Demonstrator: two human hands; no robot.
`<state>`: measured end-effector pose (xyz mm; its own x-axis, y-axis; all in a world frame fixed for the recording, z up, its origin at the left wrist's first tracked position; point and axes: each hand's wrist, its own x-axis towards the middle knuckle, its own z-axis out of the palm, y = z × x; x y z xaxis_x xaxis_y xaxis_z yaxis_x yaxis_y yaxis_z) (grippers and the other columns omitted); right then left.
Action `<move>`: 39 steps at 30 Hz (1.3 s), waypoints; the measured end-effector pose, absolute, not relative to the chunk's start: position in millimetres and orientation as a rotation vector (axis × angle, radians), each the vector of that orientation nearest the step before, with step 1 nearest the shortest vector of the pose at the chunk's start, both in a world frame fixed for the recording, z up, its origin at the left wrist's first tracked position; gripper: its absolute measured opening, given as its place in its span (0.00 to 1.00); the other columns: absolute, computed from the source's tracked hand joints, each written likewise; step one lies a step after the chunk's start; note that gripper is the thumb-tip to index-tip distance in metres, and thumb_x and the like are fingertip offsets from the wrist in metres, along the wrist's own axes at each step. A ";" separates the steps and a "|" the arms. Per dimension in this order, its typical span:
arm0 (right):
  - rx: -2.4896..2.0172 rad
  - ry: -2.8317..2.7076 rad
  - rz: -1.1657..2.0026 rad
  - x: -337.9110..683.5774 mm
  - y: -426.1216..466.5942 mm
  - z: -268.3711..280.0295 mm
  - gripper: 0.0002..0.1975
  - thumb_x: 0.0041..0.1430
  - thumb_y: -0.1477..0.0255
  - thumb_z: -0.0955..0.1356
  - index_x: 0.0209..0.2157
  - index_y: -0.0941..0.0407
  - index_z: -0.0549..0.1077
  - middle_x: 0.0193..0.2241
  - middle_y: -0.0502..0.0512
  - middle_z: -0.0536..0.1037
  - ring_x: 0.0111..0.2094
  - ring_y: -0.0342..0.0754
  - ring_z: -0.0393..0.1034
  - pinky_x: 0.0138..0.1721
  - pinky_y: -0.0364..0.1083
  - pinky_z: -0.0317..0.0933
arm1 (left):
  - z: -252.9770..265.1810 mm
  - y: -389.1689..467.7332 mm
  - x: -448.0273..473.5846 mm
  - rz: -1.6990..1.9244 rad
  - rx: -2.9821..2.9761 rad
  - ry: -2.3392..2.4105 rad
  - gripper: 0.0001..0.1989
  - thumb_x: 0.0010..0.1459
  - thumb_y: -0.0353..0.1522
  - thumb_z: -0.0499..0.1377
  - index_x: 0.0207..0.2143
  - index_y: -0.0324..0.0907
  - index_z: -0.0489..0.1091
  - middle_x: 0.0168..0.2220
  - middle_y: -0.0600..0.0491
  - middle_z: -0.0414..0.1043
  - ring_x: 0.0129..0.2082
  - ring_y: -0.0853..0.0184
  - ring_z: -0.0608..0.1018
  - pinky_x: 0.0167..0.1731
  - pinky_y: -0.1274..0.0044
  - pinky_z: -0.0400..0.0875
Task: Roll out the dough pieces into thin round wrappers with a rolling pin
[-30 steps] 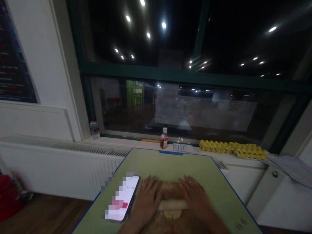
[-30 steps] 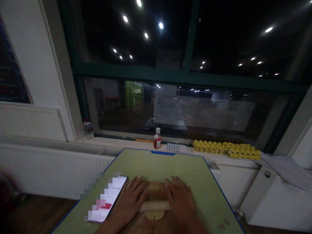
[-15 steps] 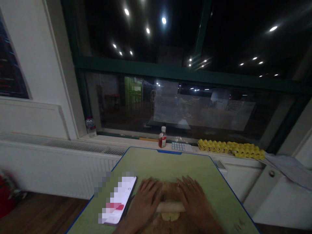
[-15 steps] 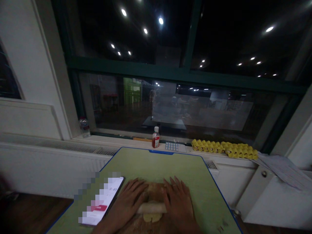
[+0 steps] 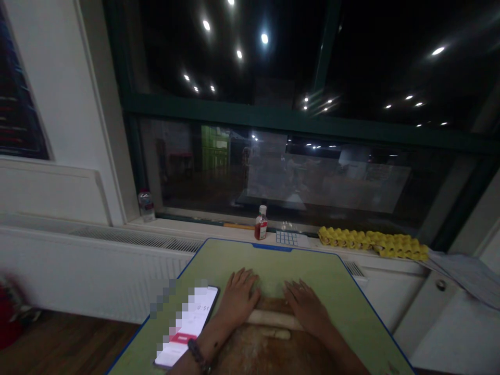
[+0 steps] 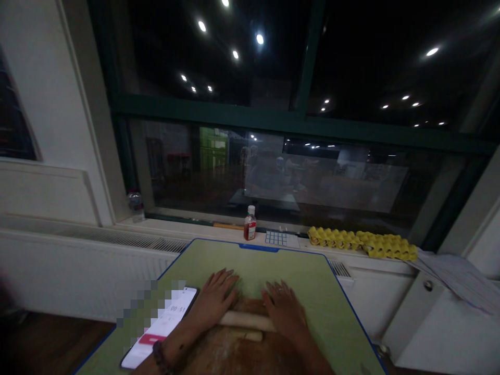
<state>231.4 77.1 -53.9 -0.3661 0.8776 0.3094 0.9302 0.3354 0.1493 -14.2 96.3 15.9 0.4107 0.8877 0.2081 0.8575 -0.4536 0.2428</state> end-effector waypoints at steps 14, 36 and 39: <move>-1.616 -2.293 -0.561 225.0 55.4 -46.6 0.22 0.65 0.79 0.61 0.56 0.48 0.71 0.59 0.55 0.70 0.62 0.59 0.61 0.61 0.64 0.53 | 9.4 72.8 -14.9 0.511 2.634 1.552 0.16 0.68 0.39 0.51 0.51 0.46 0.74 0.58 0.50 0.71 0.62 0.54 0.66 0.63 0.55 0.53; -1.547 -2.325 -0.224 206.0 -27.4 -5.0 0.23 0.66 0.61 0.63 0.62 0.48 0.65 0.61 0.52 0.68 0.61 0.52 0.61 0.62 0.54 0.54 | 6.1 2.1 -42.4 0.645 2.608 1.283 0.22 0.66 0.40 0.54 0.61 0.50 0.65 0.64 0.52 0.63 0.64 0.56 0.62 0.63 0.61 0.58; -1.568 -2.344 -0.251 213.6 -33.4 -18.3 0.22 0.65 0.62 0.65 0.60 0.46 0.67 0.56 0.53 0.74 0.56 0.53 0.67 0.59 0.54 0.58 | 6.8 -2.1 -48.4 0.687 2.641 1.221 0.24 0.66 0.39 0.55 0.64 0.51 0.60 0.64 0.53 0.62 0.64 0.58 0.62 0.63 0.63 0.57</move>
